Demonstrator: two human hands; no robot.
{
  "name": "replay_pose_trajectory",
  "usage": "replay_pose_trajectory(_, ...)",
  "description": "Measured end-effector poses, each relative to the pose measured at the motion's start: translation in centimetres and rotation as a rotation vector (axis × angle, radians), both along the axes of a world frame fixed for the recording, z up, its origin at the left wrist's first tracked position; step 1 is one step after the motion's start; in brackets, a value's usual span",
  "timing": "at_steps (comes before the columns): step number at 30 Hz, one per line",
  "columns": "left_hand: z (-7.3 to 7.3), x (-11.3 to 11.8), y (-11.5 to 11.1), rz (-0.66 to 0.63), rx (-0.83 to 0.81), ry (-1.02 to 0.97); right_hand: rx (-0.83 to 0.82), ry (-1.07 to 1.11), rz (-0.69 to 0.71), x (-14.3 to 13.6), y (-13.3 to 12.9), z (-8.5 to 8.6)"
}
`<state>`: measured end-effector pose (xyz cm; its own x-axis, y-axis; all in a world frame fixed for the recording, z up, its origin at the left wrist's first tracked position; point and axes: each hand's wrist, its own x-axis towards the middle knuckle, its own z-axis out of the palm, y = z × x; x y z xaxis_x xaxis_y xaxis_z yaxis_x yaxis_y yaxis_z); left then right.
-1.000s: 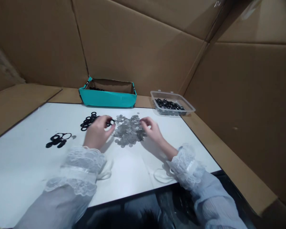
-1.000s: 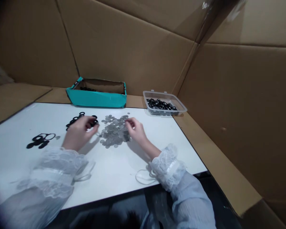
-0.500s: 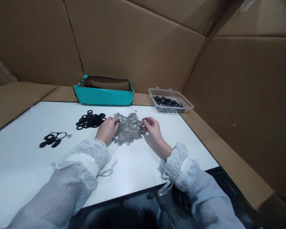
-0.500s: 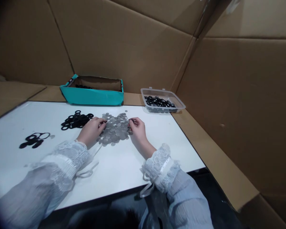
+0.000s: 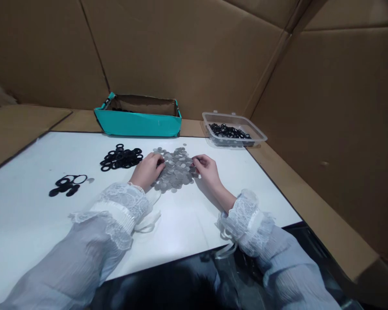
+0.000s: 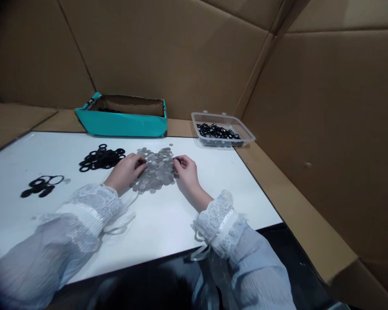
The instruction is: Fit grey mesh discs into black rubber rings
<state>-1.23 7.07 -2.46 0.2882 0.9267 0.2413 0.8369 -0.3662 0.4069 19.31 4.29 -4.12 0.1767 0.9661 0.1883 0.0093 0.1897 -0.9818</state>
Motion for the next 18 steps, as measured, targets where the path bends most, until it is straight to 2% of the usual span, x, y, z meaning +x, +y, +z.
replay_pose_trajectory(5, 0.4, -0.1, -0.1, 0.014, -0.069, -0.33, -0.001, 0.028, -0.008, 0.0, 0.1, -0.1)
replay_pose_trajectory(10, 2.7, 0.1, -1.9, 0.095, -0.197, -0.643, -0.049, 0.069, 0.035, 0.1, 0.3, -0.5)
replay_pose_trajectory(14, 4.6, 0.9, -4.4, 0.009, -0.344, -0.812, -0.115, 0.161, 0.058, -0.2, 0.3, -0.6)
replay_pose_trajectory(18, 5.6, 1.3, -6.2, -0.143, -0.485, -0.988, -0.154, 0.178, 0.095, -0.3, -0.1, -0.2)
